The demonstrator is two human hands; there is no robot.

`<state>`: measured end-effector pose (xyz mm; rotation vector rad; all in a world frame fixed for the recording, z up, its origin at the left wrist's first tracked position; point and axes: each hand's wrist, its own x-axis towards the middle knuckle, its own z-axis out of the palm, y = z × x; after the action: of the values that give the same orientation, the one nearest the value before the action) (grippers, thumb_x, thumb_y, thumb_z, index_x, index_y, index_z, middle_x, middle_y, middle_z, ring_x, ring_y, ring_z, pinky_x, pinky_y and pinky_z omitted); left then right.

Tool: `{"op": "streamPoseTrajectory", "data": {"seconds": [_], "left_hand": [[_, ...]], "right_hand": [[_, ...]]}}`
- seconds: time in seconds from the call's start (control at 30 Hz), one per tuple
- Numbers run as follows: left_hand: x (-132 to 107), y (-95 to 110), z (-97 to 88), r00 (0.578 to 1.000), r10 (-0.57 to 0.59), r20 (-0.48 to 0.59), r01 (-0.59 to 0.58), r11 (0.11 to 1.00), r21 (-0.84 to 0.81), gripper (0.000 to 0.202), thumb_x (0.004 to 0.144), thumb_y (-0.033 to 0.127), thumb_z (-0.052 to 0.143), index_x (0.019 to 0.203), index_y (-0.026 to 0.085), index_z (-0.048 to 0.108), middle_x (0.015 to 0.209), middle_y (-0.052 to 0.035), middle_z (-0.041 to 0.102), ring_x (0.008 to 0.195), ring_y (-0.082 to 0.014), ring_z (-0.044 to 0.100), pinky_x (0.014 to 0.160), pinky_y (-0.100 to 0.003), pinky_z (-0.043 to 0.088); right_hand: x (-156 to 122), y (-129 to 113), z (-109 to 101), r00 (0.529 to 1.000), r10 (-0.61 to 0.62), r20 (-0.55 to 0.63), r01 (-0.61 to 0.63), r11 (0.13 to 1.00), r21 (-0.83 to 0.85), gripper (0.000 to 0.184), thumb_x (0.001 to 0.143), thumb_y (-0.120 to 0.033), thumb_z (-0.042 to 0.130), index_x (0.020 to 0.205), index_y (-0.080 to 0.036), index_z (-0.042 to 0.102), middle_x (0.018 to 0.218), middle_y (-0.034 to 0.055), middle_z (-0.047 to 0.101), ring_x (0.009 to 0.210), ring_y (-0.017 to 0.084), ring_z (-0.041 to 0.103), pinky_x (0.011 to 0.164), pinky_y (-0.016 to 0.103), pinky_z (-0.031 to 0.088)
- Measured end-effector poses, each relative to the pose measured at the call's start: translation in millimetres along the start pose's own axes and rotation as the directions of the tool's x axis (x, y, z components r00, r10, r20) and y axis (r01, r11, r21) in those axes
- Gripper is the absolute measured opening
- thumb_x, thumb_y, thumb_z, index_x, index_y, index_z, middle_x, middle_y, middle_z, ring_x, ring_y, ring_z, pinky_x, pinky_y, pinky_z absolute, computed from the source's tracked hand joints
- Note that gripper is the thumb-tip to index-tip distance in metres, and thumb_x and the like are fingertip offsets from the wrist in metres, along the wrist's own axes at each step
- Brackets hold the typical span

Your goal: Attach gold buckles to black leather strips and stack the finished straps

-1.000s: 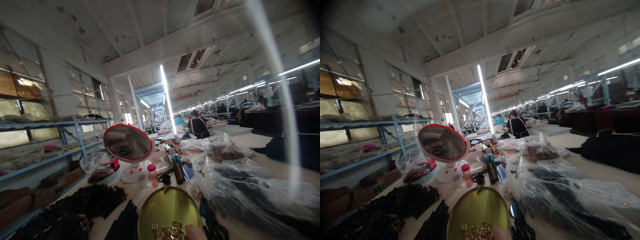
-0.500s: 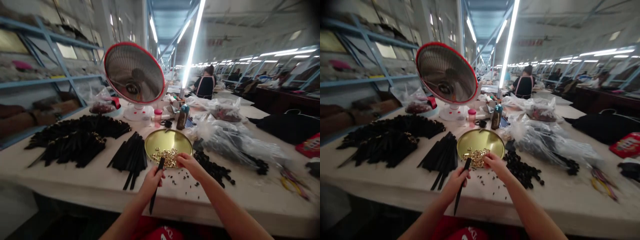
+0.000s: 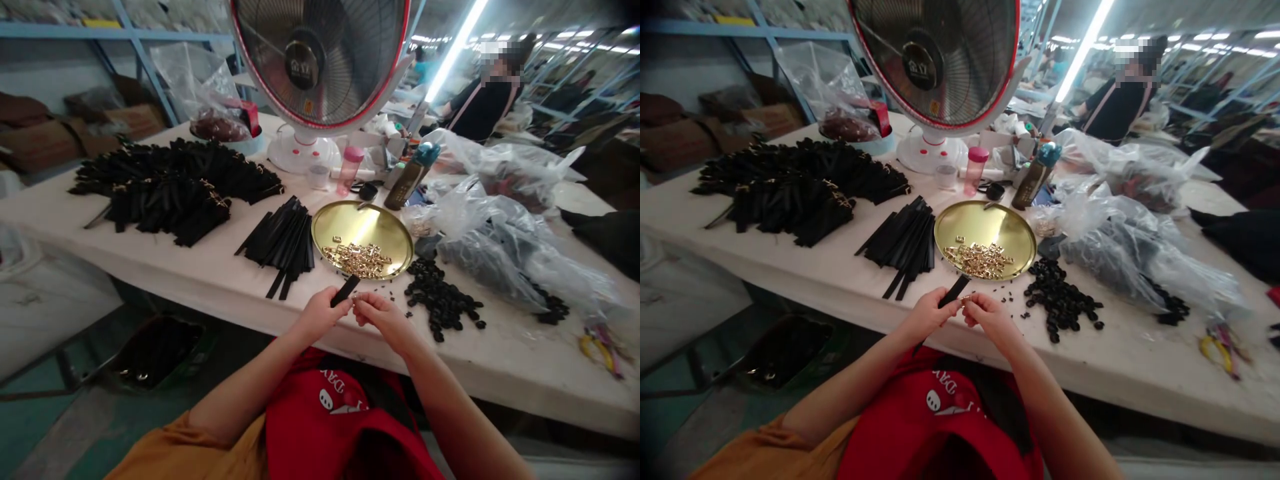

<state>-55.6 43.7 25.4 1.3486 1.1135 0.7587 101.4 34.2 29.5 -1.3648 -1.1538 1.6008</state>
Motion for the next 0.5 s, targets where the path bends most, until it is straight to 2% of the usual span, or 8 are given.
{"op": "streamPoseTrajectory", "data": {"seconds": [0.13,0.23,0.4,0.5], "left_hand": [[-1.0,-4.4,2.2,0.999,0.015,-0.034,-0.013,0.996,0.084,0.025,0.076,0.04,0.051,0.073,0.015,0.05,0.059,0.0045,0.047,0.05,-0.007,0.04,0.049,-0.019,0.031],[-1.6,-6.3,8.5,1.0,0.007,-0.027,-0.004,0.994,0.109,0.024,0.077,0.039,0.05,0.072,0.015,0.049,0.058,0.0046,0.046,0.051,-0.0074,0.04,0.05,-0.019,0.031],[0.1,-6.6,24.6,1.0,0.001,0.005,-0.001,0.992,0.129,0.024,0.077,0.039,0.05,0.073,0.015,0.05,0.055,0.0047,0.045,0.051,-0.0078,0.039,0.05,-0.019,0.03],[2.8,-5.6,34.3,1.0,0.012,-0.017,-0.009,0.989,0.149,0.026,0.077,0.039,0.05,0.073,0.014,0.051,0.057,0.004,0.047,0.053,-0.0085,0.04,0.051,-0.02,0.031]], "right_hand": [[-7.8,9.5,-4.9,1.0,0.007,0.01,-0.008,0.988,0.153,0.029,0.072,-0.039,0.059,0.091,-0.016,0.059,0.071,0.0005,0.06,0.058,0.009,0.051,0.06,0.026,0.042],[-12.4,17.9,-11.1,1.0,0.01,-0.023,-0.004,0.969,0.247,0.03,0.072,-0.041,0.058,0.09,-0.017,0.059,0.07,0.0014,0.061,0.058,0.01,0.053,0.059,0.026,0.042],[-17.6,28.8,-18.7,0.999,0.04,0.005,-0.04,0.982,0.182,0.034,0.069,-0.045,0.062,0.088,-0.017,0.058,0.073,0.0009,0.061,0.058,0.009,0.051,0.06,0.025,0.043],[-18.1,37.1,-22.3,0.998,0.065,0.022,-0.068,0.983,0.173,0.035,0.066,-0.05,0.063,0.077,-0.017,0.056,0.069,-0.0001,0.058,0.055,0.009,0.051,0.058,0.026,0.043]]}}
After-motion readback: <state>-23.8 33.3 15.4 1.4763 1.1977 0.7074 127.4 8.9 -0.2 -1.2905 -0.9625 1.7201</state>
